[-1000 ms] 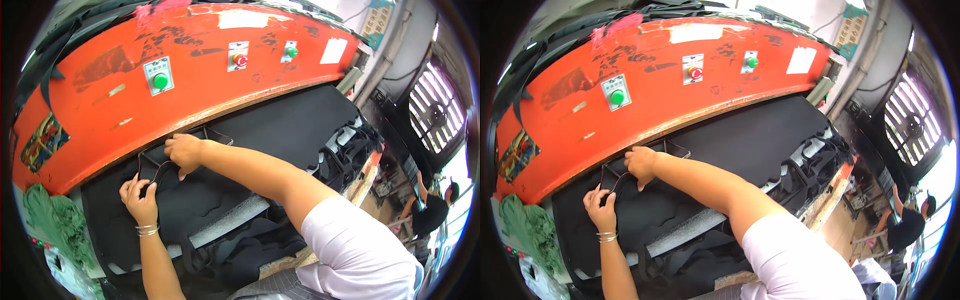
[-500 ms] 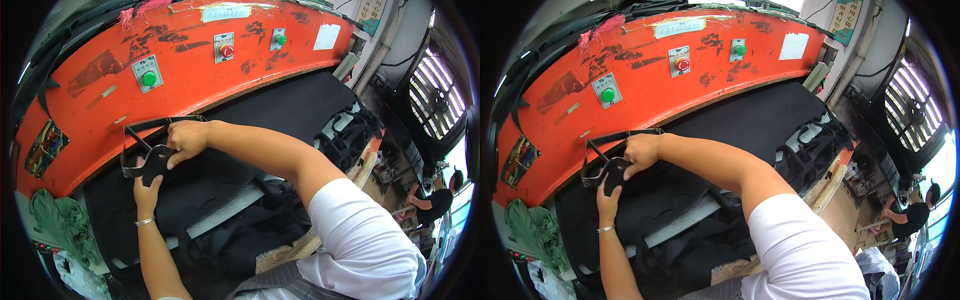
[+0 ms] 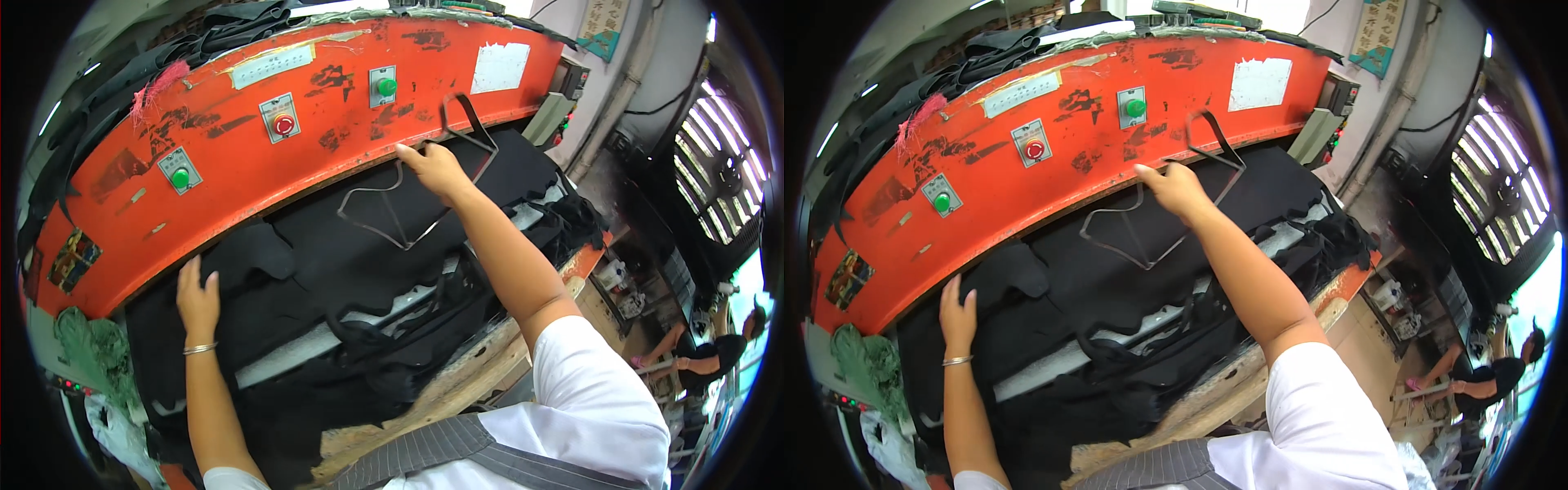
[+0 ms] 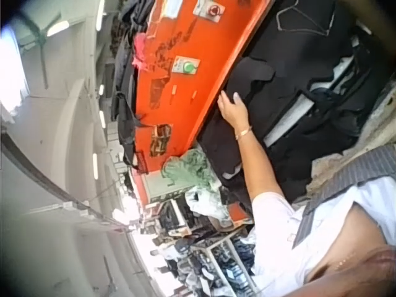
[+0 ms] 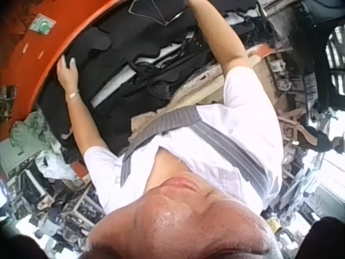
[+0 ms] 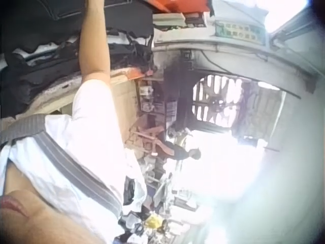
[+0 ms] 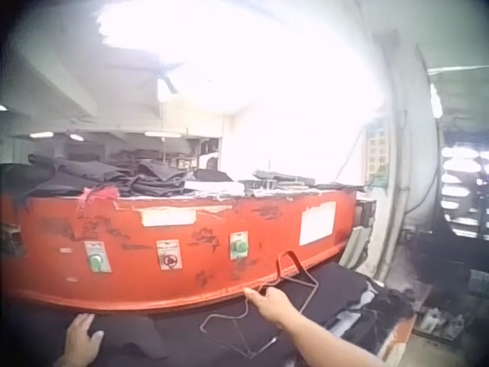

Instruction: Using a hydraulic press and metal dies to cut shoe components from sheets of material.

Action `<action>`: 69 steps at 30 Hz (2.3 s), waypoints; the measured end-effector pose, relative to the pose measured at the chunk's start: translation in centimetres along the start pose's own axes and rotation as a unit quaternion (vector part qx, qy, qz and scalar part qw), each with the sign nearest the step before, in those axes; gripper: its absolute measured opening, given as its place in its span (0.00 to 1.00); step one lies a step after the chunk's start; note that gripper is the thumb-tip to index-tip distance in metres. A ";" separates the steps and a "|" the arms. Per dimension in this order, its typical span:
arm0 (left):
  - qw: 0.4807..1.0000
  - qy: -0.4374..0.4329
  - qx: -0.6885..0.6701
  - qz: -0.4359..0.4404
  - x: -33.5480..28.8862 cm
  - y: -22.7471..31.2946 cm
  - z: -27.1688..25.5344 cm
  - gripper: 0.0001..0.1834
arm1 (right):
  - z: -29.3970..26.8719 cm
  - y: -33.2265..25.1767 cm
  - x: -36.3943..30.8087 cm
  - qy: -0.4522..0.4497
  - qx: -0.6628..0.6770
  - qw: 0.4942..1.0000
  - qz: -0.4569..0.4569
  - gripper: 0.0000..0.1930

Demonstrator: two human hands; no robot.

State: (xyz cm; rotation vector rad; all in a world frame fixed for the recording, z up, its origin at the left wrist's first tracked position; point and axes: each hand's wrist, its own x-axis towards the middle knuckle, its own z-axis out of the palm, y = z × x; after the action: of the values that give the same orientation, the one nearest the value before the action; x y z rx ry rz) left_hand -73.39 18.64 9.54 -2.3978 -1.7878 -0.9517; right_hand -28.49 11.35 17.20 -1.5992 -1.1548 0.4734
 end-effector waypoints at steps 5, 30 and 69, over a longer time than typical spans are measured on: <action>0.984 -0.090 0.029 0.149 -1.0 16.2 5.4 0.25 | -6.2 12.0 4.6 -0.065 0.022 0.953 0.296 0.25; 0.996 -0.064 -0.046 -0.028 -14.7 16.3 7.9 0.14 | -12.3 12.0 -4.3 -0.229 -0.335 0.833 -0.376 0.09; 0.980 0.039 -0.184 -0.067 -16.6 13.4 10.9 0.08 | -4.1 19.7 -9.1 -0.221 -0.100 0.943 -0.230 0.19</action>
State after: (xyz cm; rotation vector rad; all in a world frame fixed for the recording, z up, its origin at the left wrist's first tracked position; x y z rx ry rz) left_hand -59.50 3.33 -2.44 -2.4105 -1.9092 -1.4910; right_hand -20.78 1.94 -1.24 -1.3555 -1.9139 0.4224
